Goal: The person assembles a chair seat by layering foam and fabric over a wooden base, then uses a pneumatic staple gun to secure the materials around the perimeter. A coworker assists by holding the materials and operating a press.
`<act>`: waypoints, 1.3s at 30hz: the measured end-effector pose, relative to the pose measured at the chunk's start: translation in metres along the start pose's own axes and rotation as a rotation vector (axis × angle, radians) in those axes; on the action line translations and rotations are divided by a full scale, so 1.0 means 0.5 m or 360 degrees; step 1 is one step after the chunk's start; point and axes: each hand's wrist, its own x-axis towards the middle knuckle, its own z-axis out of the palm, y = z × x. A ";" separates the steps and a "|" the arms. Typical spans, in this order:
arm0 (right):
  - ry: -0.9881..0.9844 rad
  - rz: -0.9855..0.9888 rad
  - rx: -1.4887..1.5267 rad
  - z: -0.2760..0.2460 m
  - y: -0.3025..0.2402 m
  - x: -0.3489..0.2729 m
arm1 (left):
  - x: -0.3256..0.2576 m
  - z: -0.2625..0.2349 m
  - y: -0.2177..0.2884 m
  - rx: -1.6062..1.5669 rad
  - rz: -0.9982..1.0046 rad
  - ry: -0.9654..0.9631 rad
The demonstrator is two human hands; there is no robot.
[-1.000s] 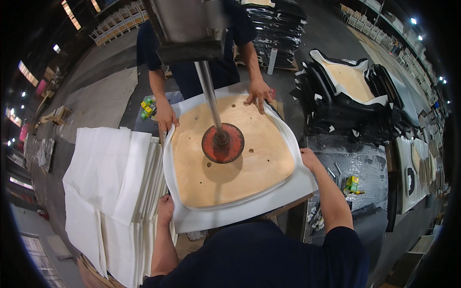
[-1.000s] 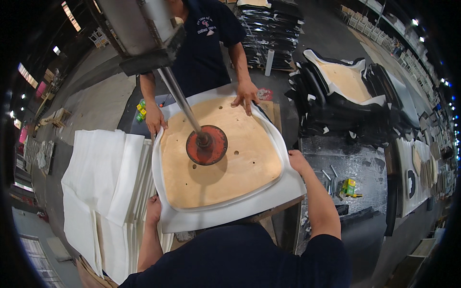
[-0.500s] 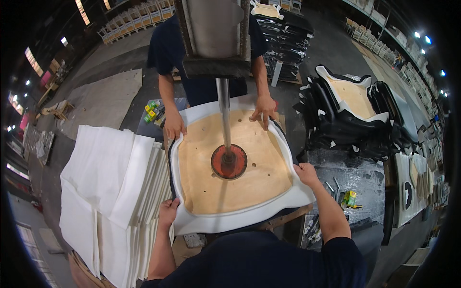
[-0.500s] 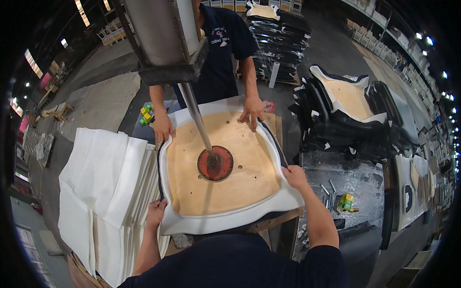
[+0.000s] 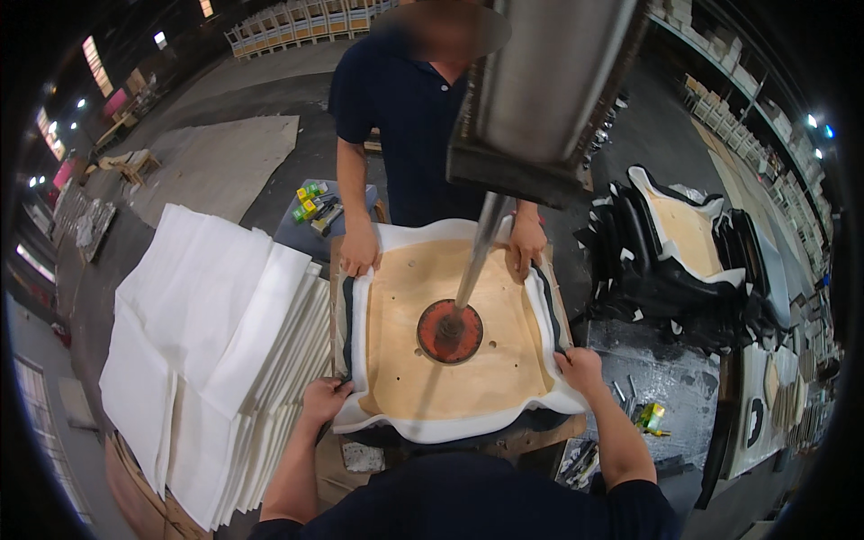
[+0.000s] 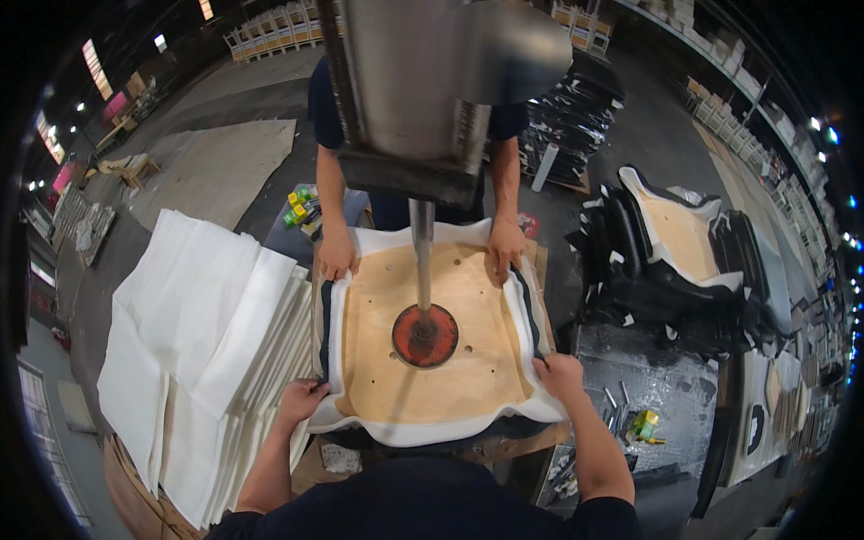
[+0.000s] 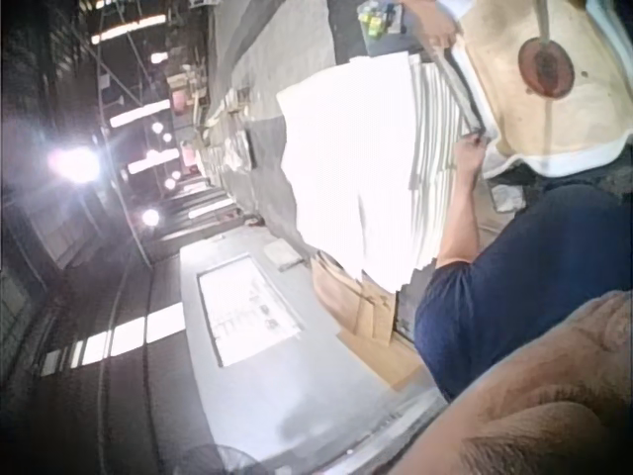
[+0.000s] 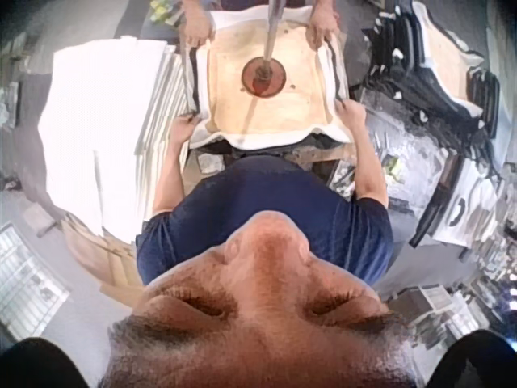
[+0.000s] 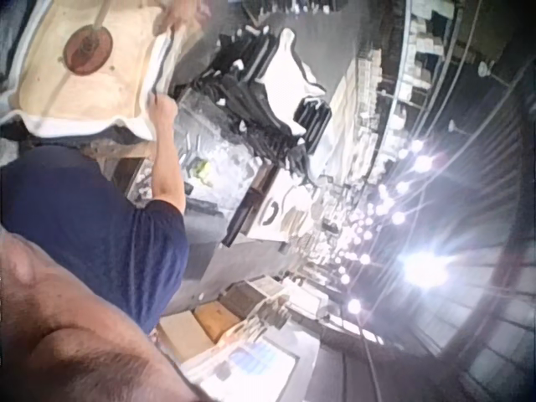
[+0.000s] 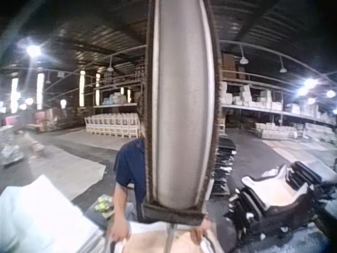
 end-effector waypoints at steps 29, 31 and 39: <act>0.0354 -0.0831 0.0265 0.031 -0.394 0.589 | 0.122 0.150 0.175 -0.0028 0.0503 -0.0229; 0.0318 -0.0699 0.0008 0.072 -0.454 0.608 | 0.111 0.157 0.153 -0.0133 0.0453 -0.0197; -0.0033 -0.0904 0.0029 0.191 -0.372 0.517 | 0.100 0.174 0.142 -0.0280 0.0497 -0.0090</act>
